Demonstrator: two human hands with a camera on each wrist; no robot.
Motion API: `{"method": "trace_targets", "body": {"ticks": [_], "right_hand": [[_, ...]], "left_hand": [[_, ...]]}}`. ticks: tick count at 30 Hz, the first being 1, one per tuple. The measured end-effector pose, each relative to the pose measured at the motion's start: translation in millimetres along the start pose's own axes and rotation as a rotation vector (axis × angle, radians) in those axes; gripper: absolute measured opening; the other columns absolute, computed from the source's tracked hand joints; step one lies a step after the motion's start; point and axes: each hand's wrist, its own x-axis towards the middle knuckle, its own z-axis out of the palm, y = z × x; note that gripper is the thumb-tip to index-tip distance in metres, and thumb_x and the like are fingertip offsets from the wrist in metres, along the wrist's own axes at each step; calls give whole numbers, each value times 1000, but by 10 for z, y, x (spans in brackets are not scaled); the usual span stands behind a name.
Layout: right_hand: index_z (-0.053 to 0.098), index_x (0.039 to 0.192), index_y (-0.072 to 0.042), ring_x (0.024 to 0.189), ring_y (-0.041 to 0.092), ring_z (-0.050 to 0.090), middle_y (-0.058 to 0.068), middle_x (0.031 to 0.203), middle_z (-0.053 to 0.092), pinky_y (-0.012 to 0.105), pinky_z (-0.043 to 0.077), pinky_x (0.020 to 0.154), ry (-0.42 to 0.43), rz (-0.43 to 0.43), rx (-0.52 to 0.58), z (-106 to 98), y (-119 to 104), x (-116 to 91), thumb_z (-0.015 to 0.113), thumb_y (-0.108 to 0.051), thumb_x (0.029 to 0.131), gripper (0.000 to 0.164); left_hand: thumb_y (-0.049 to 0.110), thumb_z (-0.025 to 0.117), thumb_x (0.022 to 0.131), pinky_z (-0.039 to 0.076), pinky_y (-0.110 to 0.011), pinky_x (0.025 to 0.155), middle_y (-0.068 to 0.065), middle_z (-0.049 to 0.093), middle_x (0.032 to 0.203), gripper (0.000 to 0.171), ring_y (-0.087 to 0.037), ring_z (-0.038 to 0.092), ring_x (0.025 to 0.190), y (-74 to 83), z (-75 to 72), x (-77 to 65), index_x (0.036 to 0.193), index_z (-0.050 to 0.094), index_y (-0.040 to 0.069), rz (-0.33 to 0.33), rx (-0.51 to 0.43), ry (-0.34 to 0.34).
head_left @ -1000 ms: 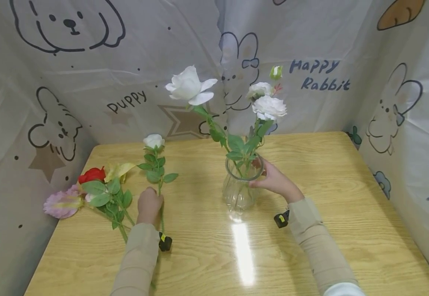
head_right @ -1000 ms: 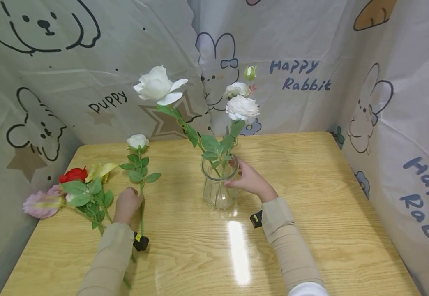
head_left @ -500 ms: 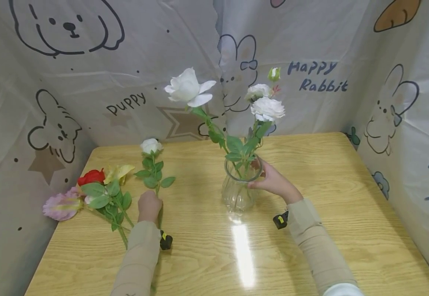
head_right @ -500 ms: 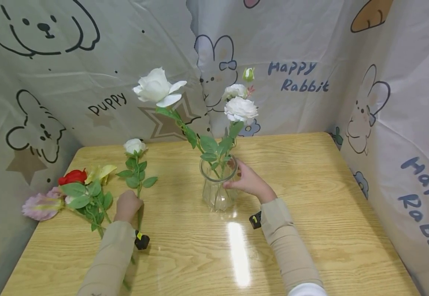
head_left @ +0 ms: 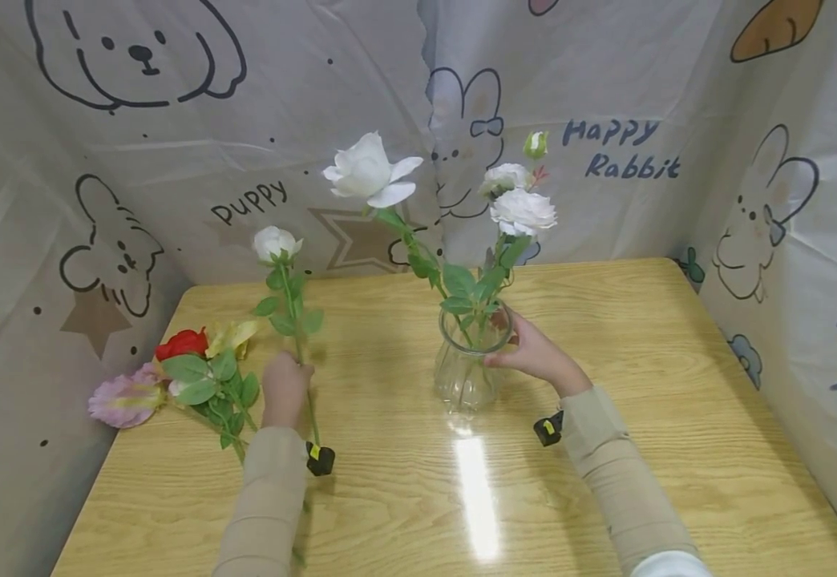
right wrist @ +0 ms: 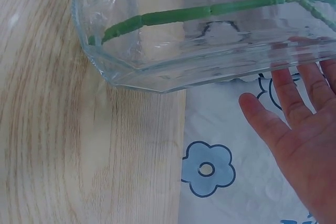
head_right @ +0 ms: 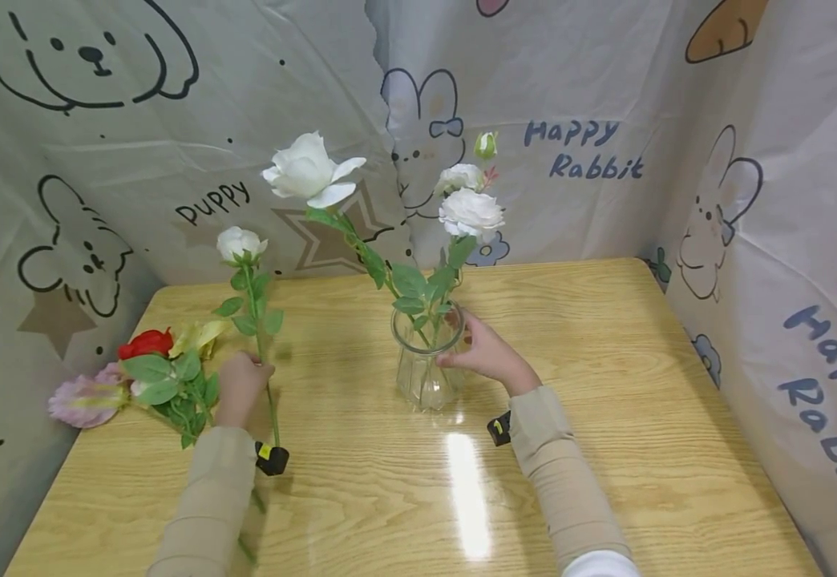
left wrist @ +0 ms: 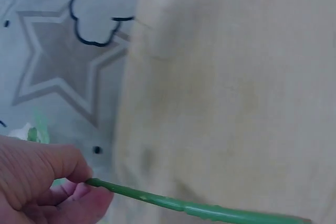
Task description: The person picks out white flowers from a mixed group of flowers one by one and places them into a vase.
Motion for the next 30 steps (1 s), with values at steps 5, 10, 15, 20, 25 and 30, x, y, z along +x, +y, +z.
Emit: {"method": "trace_targets", "body": {"ticks": [5,10,15,20,25,30], "right_hand": [[19,143,2,120,44,35,27,131,39,53,31,99,-4,7,0,10,-118,-34,69,5,72,87],[18,143,1,121,44,34,27,132,38,53,31,99,-7,-2,9,10,-122,-33,69,5,72,87],[17,143,1,121,45,34,27,132,37,53,30,99,-7,1,14,10,-113,-36,69,4,73,88],[19,143,2,121,44,35,27,131,38,54,29,99,-5,12,-3,9,-134,-45,69,4,73,86],[19,142,3,121,44,34,27,131,38,54,30,99,-1,12,-6,7,-45,-23,70,3,73,86],[20,144,-3,120,39,37,23,130,40,52,31,99,6,-3,5,0,152,37,73,0,72,89]], "left_hand": [[3,49,87,48,-47,71,-30,60,91,26,-39,59,80,164,-148,-23,102,52,-17,48,-91,140],[2,48,84,48,-46,68,-25,60,87,27,-38,59,77,349,-274,-45,104,55,-15,107,-144,303],[5,51,85,50,-44,63,-21,60,90,27,-35,61,78,531,-387,-62,106,55,-11,145,-168,343],[7,50,85,50,-42,67,-19,58,94,30,-32,60,84,736,-482,-106,110,54,-9,169,-218,307],[3,51,83,50,-40,67,-19,58,89,24,-31,61,79,949,-531,-165,103,56,-9,268,-245,386],[1,53,81,51,-37,65,-19,59,86,21,-29,62,74,1188,-566,-232,99,57,-9,372,-269,475]]}}
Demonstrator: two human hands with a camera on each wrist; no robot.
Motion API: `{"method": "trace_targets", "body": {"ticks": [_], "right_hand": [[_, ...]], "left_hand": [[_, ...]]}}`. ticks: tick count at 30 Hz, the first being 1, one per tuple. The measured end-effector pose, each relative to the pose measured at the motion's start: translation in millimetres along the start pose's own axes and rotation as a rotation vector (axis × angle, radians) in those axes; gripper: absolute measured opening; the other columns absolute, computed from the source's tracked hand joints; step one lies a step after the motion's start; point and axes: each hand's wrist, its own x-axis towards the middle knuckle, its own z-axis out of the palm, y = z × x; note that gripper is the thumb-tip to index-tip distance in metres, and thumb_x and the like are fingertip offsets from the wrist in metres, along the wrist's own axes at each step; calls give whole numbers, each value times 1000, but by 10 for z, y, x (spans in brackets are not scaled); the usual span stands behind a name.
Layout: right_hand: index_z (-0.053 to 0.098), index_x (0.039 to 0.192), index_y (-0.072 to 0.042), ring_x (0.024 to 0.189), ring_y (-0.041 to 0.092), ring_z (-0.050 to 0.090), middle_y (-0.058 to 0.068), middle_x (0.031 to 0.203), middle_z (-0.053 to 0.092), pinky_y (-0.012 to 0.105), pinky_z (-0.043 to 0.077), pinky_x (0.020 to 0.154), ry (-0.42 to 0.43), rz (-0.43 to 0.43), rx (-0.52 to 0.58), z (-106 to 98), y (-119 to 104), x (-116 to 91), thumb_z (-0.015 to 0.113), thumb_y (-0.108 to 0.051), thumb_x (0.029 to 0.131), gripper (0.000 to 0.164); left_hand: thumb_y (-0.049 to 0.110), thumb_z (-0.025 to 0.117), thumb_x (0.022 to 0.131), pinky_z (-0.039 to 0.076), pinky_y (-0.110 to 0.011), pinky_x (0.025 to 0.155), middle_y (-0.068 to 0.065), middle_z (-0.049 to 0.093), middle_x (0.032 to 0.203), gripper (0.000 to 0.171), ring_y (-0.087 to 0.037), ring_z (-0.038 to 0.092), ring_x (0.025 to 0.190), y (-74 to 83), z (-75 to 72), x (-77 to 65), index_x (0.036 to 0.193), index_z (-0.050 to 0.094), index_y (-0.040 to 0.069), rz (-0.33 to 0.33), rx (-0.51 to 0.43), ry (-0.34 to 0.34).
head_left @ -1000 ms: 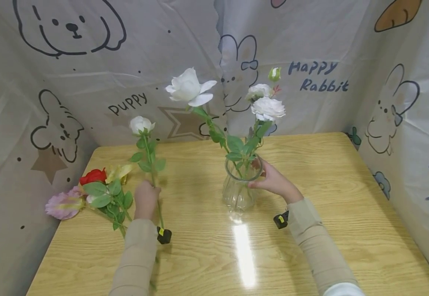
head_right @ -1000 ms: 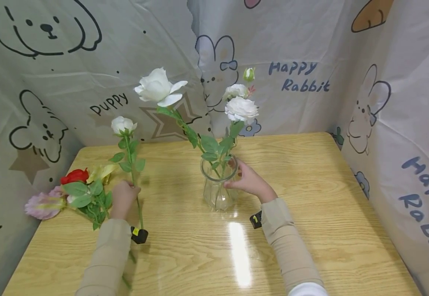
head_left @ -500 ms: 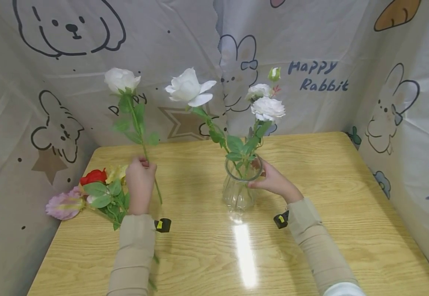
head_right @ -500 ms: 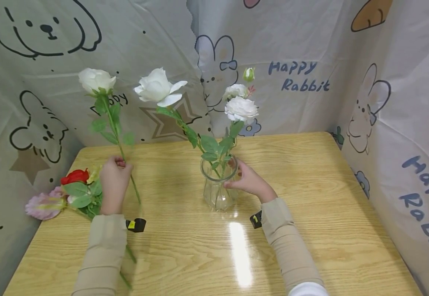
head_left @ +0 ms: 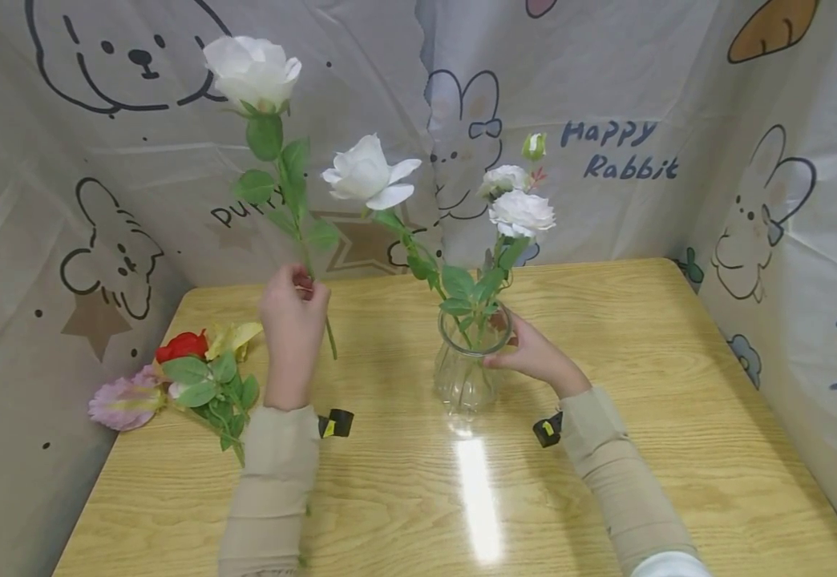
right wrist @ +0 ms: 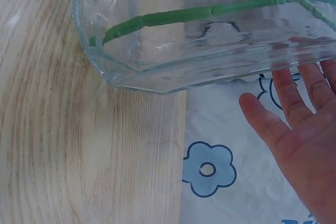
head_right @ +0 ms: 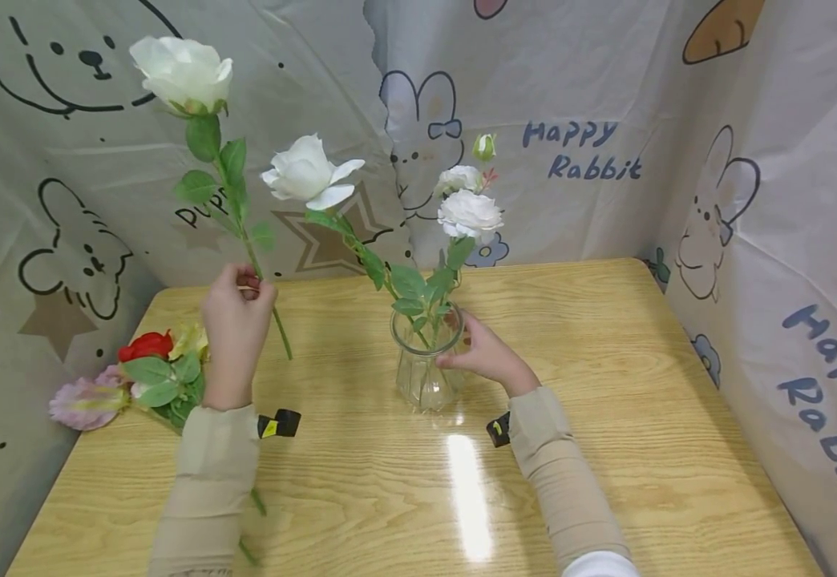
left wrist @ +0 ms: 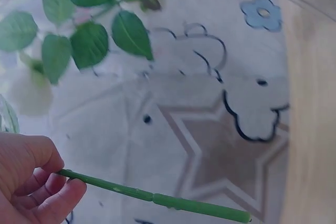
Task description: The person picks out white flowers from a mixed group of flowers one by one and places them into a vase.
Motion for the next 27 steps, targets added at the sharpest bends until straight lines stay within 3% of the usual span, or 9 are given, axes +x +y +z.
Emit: {"method": "trace_targets", "body": {"ticks": [9,17,22,27], "right_hand": [[19,145,-6,121,36,38,20,131,41,54,31,98,9,-7,-42,1,14,0,74,-8,72,92],[19,145,-6,122,41,35,21,132,41,53,31,99,6,-2,-28,-5,-25,-2,74,-4,71,92],[20,143,1,122,43,33,26,131,39,55,29,99,-3,6,-38,2,-199,-65,71,-1,72,87],[20,143,1,124,42,32,26,134,37,54,29,99,-5,15,-33,10,-292,-97,69,1,73,86]], "left_hand": [[-3,56,79,52,-31,61,-17,59,81,13,-26,59,69,420,79,7,91,57,-9,176,-99,26],[-5,56,79,51,-26,62,-16,57,80,16,-23,59,71,764,177,-53,95,57,-9,272,-195,-22],[-5,56,79,51,-23,59,-15,58,79,16,-22,58,69,988,278,-116,95,57,-9,338,-266,-50],[-6,58,79,51,-20,59,-16,59,82,16,-23,60,70,1139,399,-198,95,57,-9,359,-293,-108]]}}
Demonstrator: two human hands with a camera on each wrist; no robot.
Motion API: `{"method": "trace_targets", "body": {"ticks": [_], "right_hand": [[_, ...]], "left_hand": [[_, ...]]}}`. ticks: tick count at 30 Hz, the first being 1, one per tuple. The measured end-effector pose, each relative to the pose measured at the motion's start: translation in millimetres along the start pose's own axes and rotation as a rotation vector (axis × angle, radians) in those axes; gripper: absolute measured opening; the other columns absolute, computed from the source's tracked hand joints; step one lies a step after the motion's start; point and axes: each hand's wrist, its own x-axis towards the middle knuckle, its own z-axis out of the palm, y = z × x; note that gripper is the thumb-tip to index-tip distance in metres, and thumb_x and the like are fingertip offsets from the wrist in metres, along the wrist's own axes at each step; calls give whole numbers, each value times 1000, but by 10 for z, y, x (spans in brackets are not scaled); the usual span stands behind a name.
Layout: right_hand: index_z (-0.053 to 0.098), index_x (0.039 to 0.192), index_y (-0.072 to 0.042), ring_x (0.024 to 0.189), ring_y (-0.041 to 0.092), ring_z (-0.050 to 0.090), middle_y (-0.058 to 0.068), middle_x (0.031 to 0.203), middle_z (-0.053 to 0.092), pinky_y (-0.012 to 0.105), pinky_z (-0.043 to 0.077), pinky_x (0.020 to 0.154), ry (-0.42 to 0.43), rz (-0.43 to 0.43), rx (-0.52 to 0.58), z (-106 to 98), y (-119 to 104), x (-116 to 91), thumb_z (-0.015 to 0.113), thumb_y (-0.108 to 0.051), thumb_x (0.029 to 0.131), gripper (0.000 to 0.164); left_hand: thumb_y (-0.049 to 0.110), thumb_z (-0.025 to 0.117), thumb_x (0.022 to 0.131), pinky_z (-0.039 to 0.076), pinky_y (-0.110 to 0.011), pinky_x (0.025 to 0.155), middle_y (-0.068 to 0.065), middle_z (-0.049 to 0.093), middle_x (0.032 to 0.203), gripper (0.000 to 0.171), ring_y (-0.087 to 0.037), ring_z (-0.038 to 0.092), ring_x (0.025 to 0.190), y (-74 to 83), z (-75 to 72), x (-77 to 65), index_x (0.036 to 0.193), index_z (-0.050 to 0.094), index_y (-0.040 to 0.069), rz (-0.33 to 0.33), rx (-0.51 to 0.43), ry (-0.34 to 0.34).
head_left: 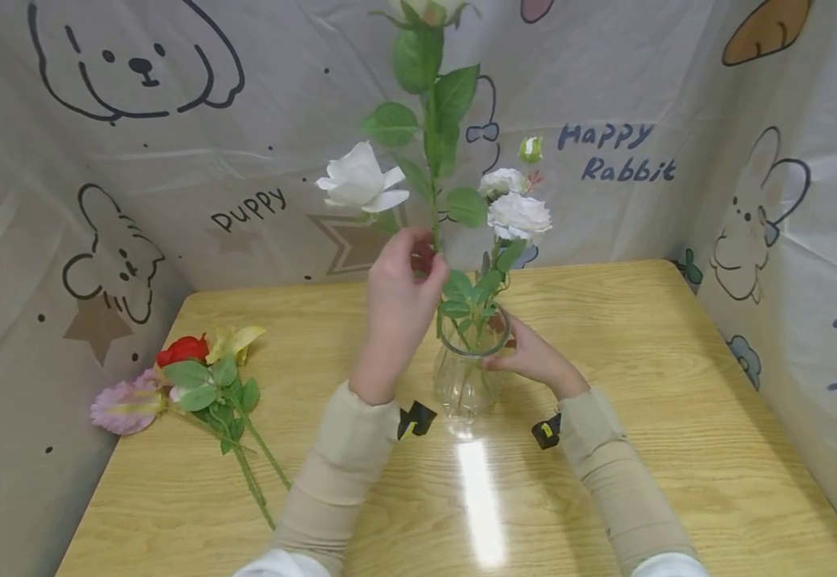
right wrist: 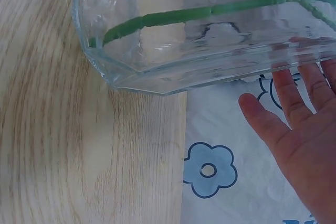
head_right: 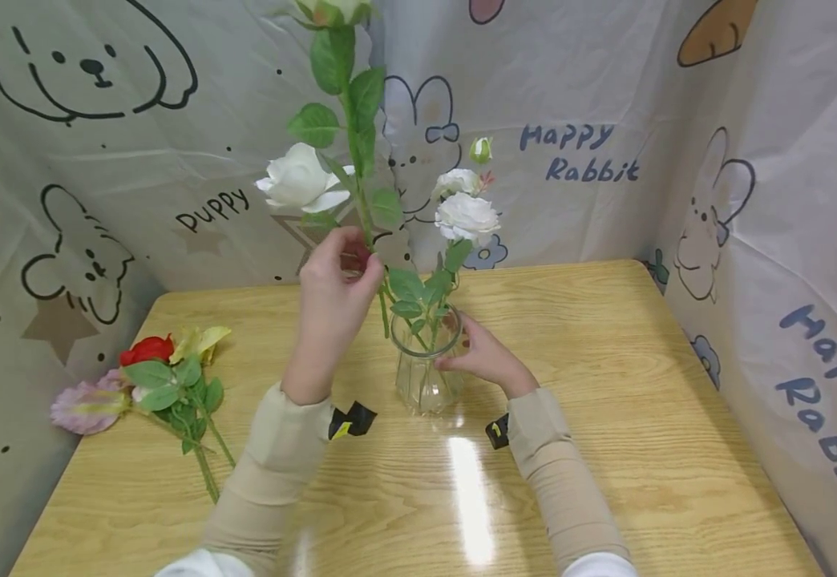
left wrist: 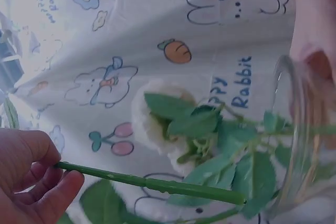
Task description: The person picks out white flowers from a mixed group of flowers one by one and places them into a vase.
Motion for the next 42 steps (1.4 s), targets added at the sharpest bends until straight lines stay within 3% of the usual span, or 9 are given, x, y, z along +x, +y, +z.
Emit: {"method": "trace_targets", "body": {"ticks": [6,13,20,25,31,36,40,42], "right_hand": [[18,144,0,125,42,30,26,137,34,55,29,99,-4,-14,5,0,21,-1,69,2,74,87],[19,144,-1,126,42,29,24,140,30,54,29,99,-8,-26,37,-7,28,-4,69,2,74,86],[19,144,-2,125,37,31,22,139,33,53,31,99,-3,-47,47,4,97,26,70,3,72,88],[19,146,-10,124,34,33,16,138,36,53,32,98,12,-74,55,8,337,94,73,-3,71,92],[19,146,-13,125,32,32,14,139,35,54,33,96,7,-95,49,4,364,101,73,-7,72,92],[20,146,-13,125,32,32,16,137,38,53,33,97,4,-85,31,7,370,100,73,-9,72,91],[21,145,-12,124,31,35,16,135,40,52,34,97,13,-72,18,8,380,102,73,-10,71,90],[21,145,-12,124,30,35,14,137,38,52,34,97,12,-75,27,6,376,102,72,-9,72,89]], "left_hand": [[-4,61,80,49,-14,59,-14,59,84,18,-21,61,72,22,160,-69,97,57,-7,-22,-9,-74],[-4,60,81,49,-12,61,-14,59,85,18,-20,61,73,25,264,-127,98,55,-6,-19,-37,-100],[-4,59,82,48,-12,61,-12,58,86,18,-19,60,74,-51,378,-209,99,55,-6,-73,-34,-177],[-2,58,83,48,-12,63,-11,59,87,17,-17,60,75,-128,454,-298,100,54,-5,-99,37,-257],[-1,57,84,48,-15,59,-11,57,83,15,-18,57,71,-200,496,-368,98,52,-5,-112,124,-328],[1,56,85,45,-17,49,-12,57,77,19,-18,56,61,-218,487,-427,102,51,-5,-177,195,-387],[5,57,85,41,-19,41,-12,59,82,32,-17,53,56,-197,451,-455,113,48,-6,-224,279,-397],[5,58,83,43,-20,44,-12,59,90,39,-18,55,62,-188,427,-463,119,46,-6,-233,314,-383]]}}
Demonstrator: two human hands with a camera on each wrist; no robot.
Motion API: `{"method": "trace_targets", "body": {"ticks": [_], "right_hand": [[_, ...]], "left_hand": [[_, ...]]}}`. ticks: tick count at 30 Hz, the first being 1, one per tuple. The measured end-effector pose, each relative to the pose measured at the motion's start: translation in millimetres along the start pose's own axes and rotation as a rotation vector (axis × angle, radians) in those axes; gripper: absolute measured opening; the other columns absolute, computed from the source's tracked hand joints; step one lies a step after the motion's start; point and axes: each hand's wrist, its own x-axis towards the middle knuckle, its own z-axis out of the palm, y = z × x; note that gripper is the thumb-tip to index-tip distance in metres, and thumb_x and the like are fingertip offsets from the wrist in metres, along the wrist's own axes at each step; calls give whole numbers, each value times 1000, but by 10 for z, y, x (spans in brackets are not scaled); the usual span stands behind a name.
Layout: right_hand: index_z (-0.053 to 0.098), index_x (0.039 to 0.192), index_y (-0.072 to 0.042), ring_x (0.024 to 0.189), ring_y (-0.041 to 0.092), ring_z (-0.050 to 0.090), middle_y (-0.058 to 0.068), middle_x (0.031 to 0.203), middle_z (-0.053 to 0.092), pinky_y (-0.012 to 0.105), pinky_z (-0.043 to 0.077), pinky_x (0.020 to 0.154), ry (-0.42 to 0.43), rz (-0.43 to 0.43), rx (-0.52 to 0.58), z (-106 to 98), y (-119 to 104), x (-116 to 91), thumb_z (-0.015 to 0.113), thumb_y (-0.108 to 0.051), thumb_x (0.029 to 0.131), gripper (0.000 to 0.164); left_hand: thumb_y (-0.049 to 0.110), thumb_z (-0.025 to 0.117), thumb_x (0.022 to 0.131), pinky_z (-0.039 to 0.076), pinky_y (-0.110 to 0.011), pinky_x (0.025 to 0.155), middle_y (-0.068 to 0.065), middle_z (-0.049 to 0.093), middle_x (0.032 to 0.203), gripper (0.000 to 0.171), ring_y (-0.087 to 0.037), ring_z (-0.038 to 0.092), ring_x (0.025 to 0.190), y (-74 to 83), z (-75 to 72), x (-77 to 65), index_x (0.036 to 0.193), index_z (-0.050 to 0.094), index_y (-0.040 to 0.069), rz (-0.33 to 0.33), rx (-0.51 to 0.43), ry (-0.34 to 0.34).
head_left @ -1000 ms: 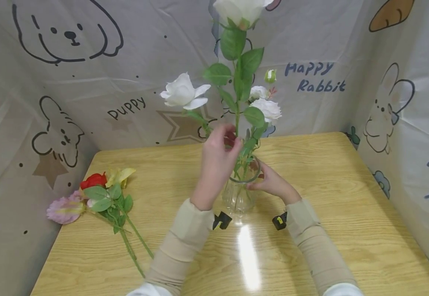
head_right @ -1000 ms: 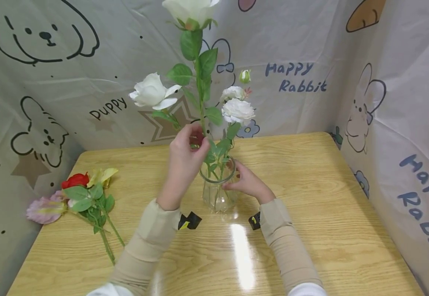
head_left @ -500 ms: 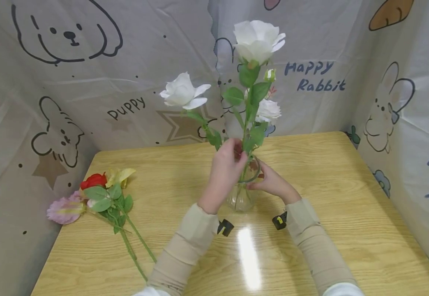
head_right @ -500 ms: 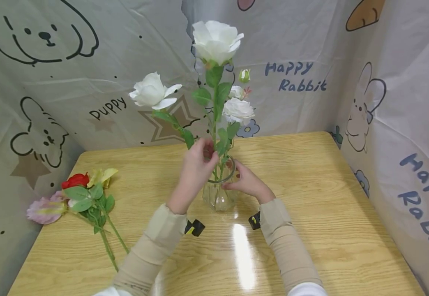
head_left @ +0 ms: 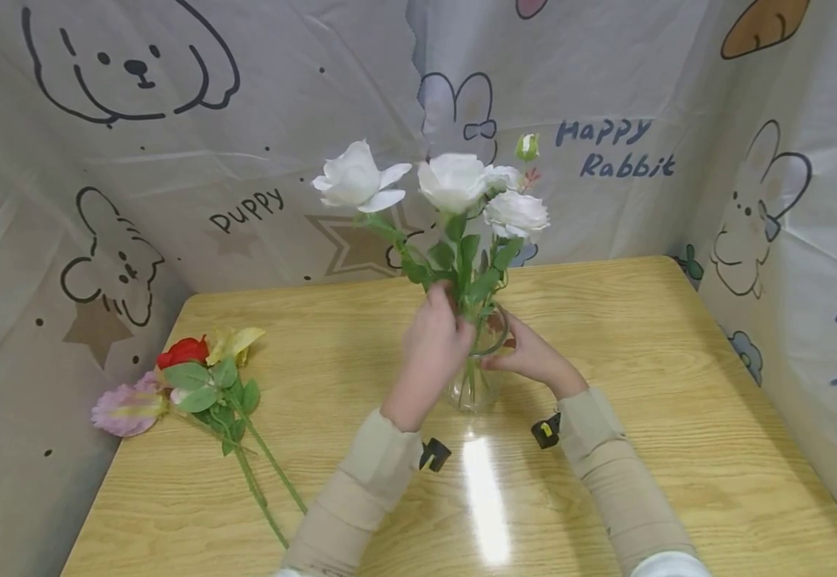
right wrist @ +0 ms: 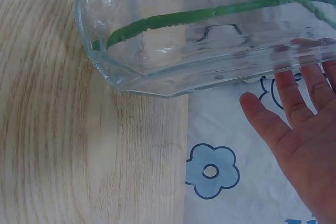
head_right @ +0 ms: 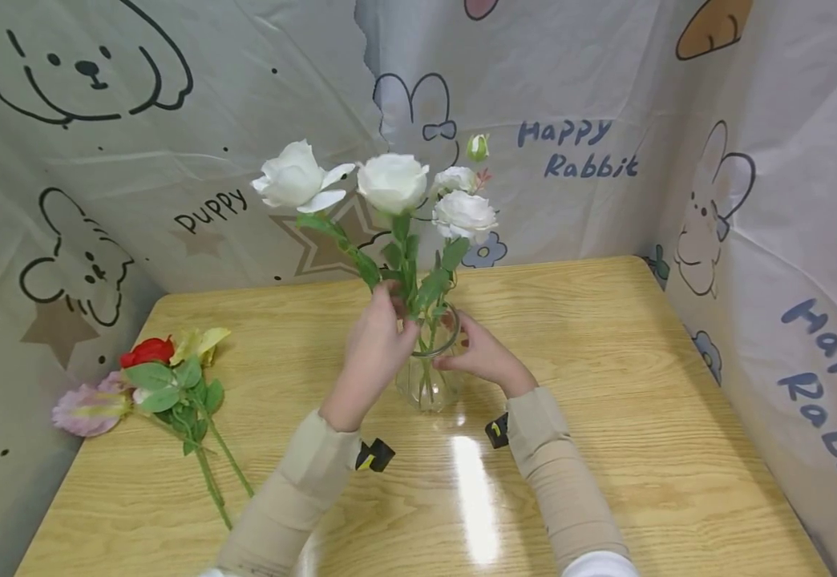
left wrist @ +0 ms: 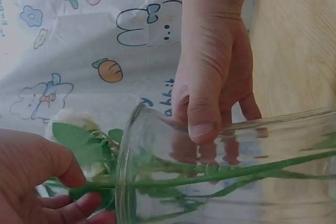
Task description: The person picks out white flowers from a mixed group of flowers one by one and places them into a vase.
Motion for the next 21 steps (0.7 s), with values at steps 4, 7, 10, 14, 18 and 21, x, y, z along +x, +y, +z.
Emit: {"method": "trace_targets", "body": {"ticks": [4,7,10,14,18,21], "right_hand": [[21,145,-11,122,30,38,12,138,38,54,32,97,-12,-17,14,-4,1,5,71,-6,73,88],[21,145,-9,122,31,40,14,136,41,55,30,98,-17,-33,3,-11,5,6,72,-7,74,87],[20,145,-10,123,31,39,14,137,40,55,29,99,-20,-32,-11,-21,-1,6,72,-10,75,87],[14,146,-11,124,32,38,14,140,37,56,30,99,-22,-29,-29,-38,-5,8,72,-12,76,91],[14,146,-10,124,34,38,15,140,36,57,31,97,-23,-39,-46,-56,11,18,72,-10,76,90],[17,146,-10,125,35,36,16,140,36,59,29,97,-19,-37,-83,-65,25,13,72,-11,77,88]], "left_hand": [[2,60,80,48,-23,55,-13,59,95,44,-22,57,76,-14,-61,-48,121,45,-7,-16,50,9],[2,60,80,49,-26,60,-13,58,96,43,-23,57,80,-34,-106,-77,121,47,-7,-18,74,8],[3,59,81,49,-27,60,-13,58,96,41,-23,57,79,-63,-133,-90,120,48,-7,-17,85,9],[3,59,82,50,-28,61,-14,58,97,36,-24,58,79,-114,-135,-93,115,51,-7,-16,92,11],[4,60,82,51,-29,61,-15,59,96,32,-25,59,78,-153,-131,-88,112,53,-6,-14,95,17],[3,58,81,49,-27,56,-14,59,98,33,-22,58,72,-178,-140,-98,113,54,-5,-32,90,1]]}}
